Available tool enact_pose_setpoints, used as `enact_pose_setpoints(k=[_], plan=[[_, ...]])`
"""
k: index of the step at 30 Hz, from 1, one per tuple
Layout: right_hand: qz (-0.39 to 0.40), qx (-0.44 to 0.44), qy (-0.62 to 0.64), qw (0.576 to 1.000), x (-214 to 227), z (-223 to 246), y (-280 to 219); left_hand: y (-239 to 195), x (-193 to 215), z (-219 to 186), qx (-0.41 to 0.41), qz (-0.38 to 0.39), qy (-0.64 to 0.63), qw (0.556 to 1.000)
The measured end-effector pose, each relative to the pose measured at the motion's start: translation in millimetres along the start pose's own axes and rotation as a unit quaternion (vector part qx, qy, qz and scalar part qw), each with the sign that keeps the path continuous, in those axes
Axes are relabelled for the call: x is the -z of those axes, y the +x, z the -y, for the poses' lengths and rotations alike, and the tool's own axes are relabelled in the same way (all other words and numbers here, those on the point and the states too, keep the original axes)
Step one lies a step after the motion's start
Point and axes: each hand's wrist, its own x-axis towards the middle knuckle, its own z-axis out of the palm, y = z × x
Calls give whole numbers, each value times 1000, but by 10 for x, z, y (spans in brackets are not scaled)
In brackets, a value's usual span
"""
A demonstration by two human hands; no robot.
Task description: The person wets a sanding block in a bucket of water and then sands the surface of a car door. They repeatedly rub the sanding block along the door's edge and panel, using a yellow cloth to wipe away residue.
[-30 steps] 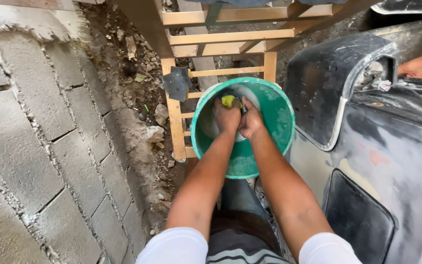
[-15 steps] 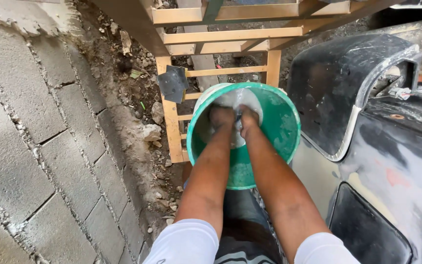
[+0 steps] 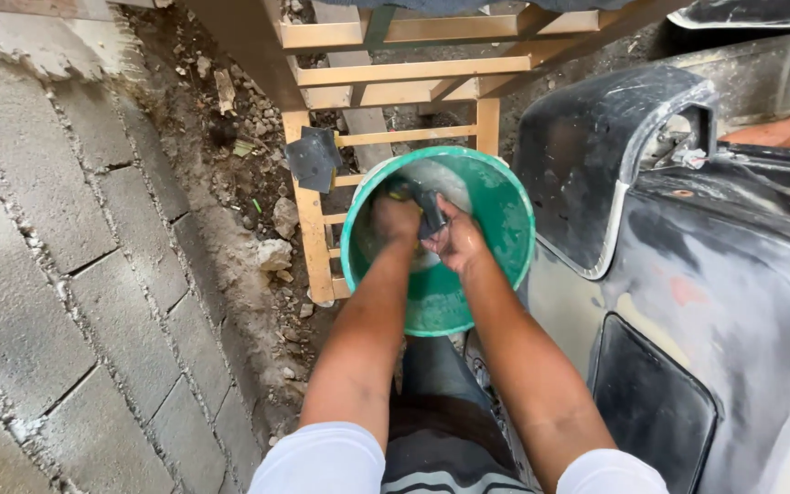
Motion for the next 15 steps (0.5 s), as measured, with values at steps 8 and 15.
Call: enact_pose_setpoints(k=[8,15], plan=[[-163,49,-15,985,82,20,462,31,-56,47,-80,35,42,995],[-224,42,-60,972,468,-505,1036,257,-301,162,-86,203,251,943]])
